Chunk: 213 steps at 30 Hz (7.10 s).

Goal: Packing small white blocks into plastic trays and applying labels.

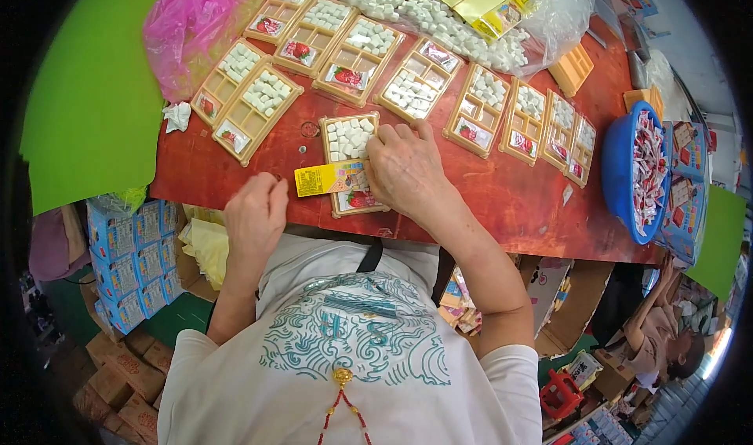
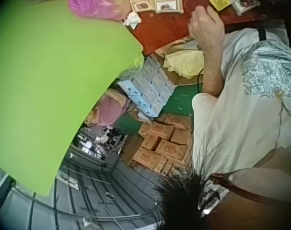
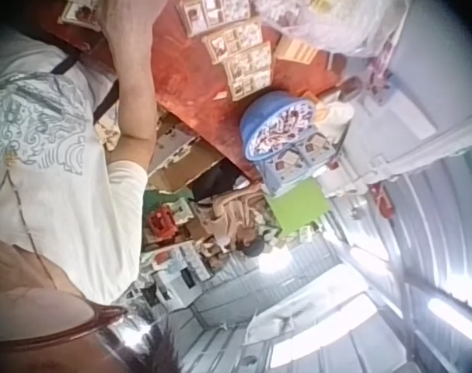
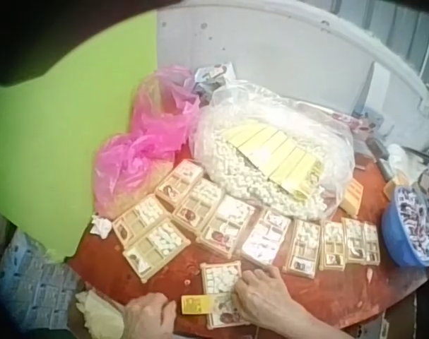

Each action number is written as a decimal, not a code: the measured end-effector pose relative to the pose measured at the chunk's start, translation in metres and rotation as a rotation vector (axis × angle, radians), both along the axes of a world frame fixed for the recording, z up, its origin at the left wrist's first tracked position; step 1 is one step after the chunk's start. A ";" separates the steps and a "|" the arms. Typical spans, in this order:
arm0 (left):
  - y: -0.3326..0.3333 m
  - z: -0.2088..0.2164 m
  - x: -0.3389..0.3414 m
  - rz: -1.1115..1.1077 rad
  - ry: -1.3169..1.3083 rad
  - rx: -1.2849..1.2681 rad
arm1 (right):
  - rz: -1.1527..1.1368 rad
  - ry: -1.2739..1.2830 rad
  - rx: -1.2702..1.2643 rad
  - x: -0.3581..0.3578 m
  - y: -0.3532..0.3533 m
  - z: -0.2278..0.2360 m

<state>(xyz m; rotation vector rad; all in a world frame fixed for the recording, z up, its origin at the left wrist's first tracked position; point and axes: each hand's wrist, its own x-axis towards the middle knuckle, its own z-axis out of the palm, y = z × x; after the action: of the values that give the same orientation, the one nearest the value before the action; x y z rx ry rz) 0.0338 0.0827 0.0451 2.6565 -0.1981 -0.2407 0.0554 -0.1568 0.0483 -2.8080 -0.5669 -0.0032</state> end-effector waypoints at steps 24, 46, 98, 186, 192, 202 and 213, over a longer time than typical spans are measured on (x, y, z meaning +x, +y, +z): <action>-0.038 -0.042 -0.019 -0.641 -0.333 -0.028 | -0.169 0.024 0.118 0.027 0.011 -0.011; -0.030 -0.047 -0.025 -0.714 -0.482 -0.064 | -0.437 0.768 1.317 0.007 -0.011 -0.024; -0.029 -0.048 -0.004 0.077 0.693 -1.980 | -0.317 0.465 1.477 -0.075 -0.002 -0.005; -0.013 -0.025 -0.053 0.238 0.663 -1.687 | -0.073 -0.167 0.569 -0.093 0.060 0.005; -0.015 -0.022 -0.056 0.263 0.711 -1.719 | -0.168 -0.016 0.738 -0.097 0.055 0.005; -0.018 -0.033 -0.057 0.311 0.661 -1.638 | -0.339 0.480 0.983 -0.100 0.066 0.003; -0.021 -0.027 -0.056 0.176 0.602 -1.511 | -0.377 0.527 1.290 -0.105 0.067 -0.014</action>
<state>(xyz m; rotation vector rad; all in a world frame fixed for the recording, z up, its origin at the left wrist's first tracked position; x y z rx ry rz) -0.0222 0.0620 0.0185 1.0310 0.0628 -0.5349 -0.0495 -0.0897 0.0347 -1.5036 0.1203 0.2071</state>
